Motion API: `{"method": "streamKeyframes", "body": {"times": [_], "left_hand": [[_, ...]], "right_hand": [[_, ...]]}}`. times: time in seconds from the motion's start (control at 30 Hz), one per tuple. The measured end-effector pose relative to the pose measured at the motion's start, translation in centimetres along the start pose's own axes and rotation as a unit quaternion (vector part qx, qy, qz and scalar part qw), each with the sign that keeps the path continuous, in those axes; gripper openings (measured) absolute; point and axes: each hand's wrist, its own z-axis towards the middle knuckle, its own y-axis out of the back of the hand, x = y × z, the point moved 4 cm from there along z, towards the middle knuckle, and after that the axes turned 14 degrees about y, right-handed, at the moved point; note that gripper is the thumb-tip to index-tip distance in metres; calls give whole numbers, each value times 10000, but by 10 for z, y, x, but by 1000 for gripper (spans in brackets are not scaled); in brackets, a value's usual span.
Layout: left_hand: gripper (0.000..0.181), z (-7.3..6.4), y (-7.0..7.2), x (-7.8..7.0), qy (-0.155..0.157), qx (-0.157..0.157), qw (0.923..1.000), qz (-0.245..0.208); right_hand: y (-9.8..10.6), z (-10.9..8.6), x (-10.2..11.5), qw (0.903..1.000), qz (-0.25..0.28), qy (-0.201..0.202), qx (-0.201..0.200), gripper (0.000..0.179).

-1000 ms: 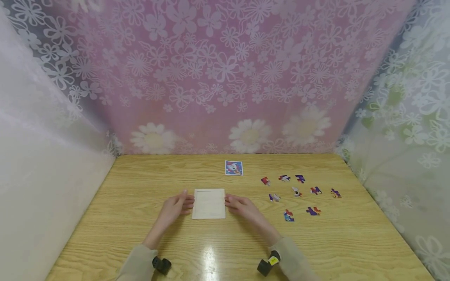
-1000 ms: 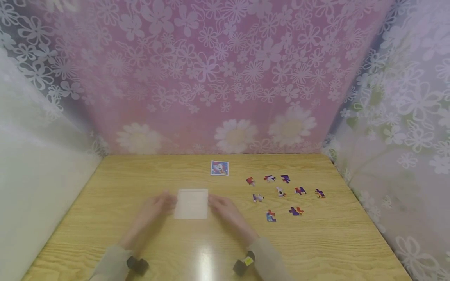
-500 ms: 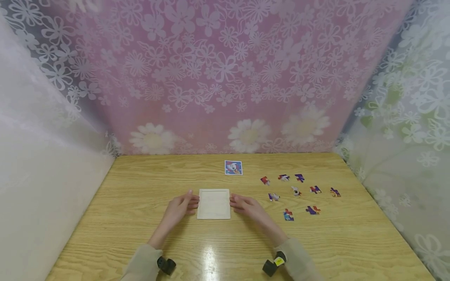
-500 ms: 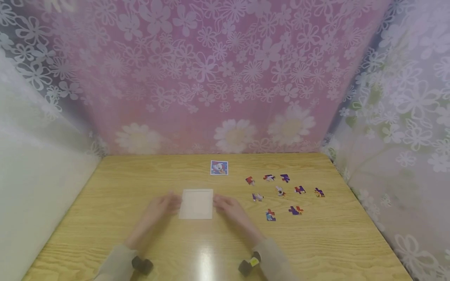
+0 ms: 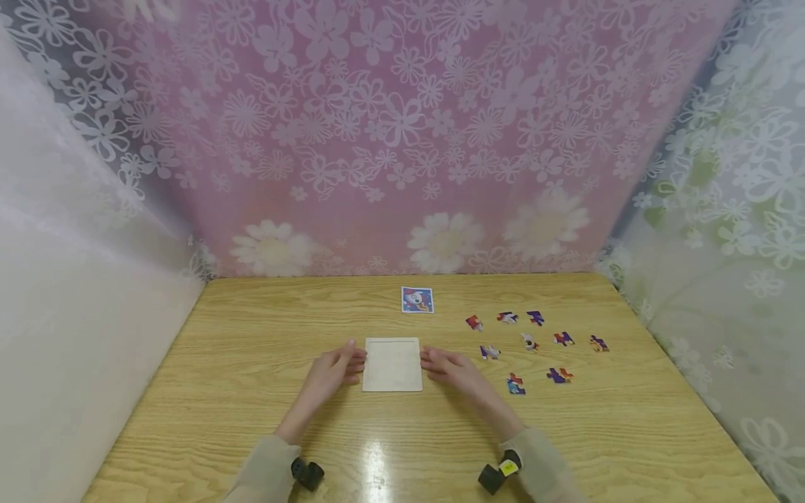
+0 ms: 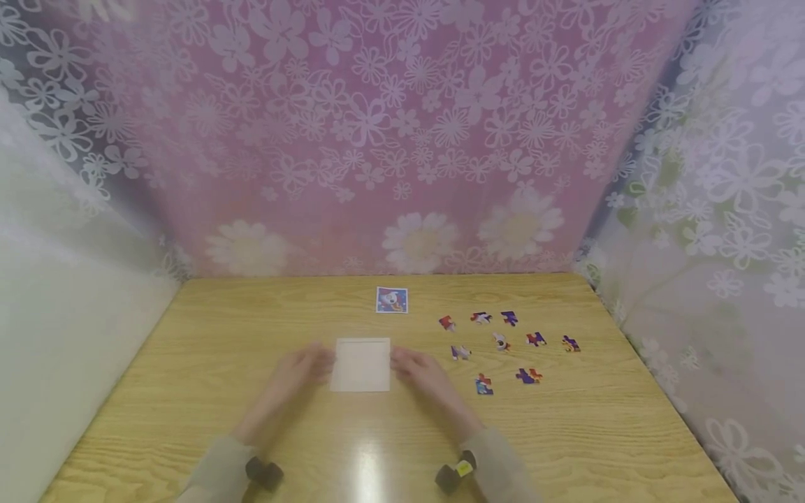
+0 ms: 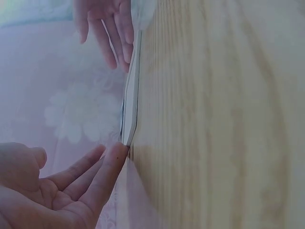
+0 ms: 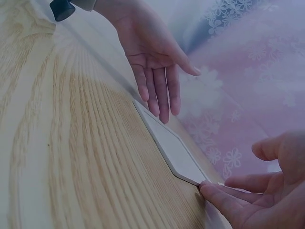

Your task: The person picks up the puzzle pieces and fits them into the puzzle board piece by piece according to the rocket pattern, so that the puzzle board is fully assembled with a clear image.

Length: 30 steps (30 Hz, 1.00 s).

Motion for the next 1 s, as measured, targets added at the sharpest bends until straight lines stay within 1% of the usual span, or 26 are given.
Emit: {"method": "streamKeyframes", "body": {"times": [0.17, 0.4, 0.73, 1.0], "left_hand": [[52, 1, -4, -1, -8, -36, 10000, 34], [53, 1, -10, -3, -60, 76, 9999, 30], [57, 2, -21, -5, -203, 203, 9995, 87], [56, 1, -31, -9, -235, 438, 9987, 64]], "right_hand": [[4, -2, 0, 10000, -12, 52, 36, 58], [12, -3, -3, 10000, 12, 42, 21, 56], [23, -8, -1, 10000, -46, -15, -59, 58], [33, -12, 2, 10000, 38, 32, -75, 55]]}}
